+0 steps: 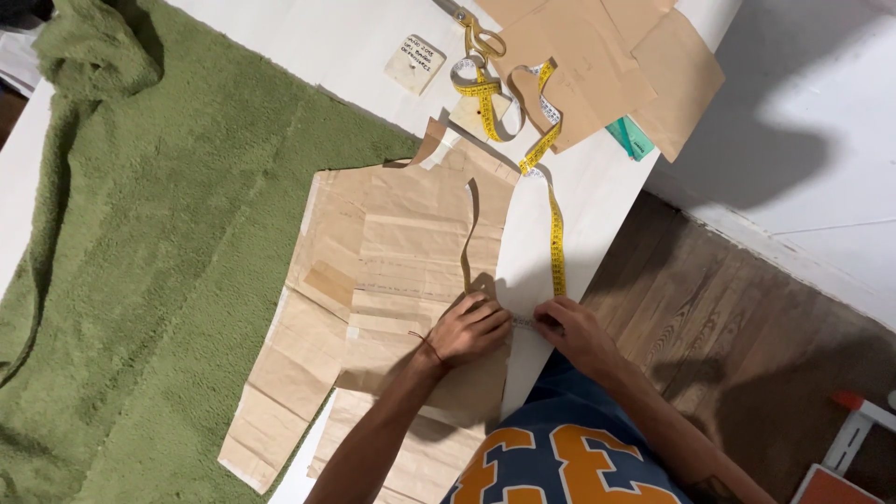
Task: Measuring green fabric using paper patterns and a measuring tape, then beginning to cut the fabric with scissors.
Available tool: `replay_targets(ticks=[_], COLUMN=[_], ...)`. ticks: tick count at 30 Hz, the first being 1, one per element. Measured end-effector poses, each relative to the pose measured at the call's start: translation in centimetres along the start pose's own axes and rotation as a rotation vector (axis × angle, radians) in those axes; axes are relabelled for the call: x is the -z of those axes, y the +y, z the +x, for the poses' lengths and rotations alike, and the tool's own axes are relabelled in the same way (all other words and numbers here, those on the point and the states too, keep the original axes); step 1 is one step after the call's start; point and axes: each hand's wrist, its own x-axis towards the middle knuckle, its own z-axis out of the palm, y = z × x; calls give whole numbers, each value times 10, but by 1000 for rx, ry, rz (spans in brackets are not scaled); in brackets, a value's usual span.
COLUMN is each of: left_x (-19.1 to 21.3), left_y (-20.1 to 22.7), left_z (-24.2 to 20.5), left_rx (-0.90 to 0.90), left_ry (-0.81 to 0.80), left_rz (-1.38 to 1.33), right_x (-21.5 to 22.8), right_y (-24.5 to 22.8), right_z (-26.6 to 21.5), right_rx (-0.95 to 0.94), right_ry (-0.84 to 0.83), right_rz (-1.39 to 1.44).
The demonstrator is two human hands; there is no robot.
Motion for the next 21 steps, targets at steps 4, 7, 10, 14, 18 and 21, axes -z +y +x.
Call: replay_targets(ticks=[4,7,10,14,18,21], left_x=[1,-3,-4,-8,-8,-5], left_y=[3,1,2,0,0,2], left_z=[-2,-3,-5,-7,-8,-6], left_rx=[18,21,55,55,54,64], left_ry=[-9,-22,-40,-42,-49,-68], left_rz=[2,14,-40,-33,-30,-43], right_x=[5,6,9,9,6,4], right_y=[-14,-16,-24,-25,-18,-21], right_z=[6,10,11,13,11,14], right_rx=[-117,-131,-186,-205,-138,-180], right_ry=[24,-11,-68,-110,-89,-140], right_rz=[43,75,-3,-84,-64,-127])
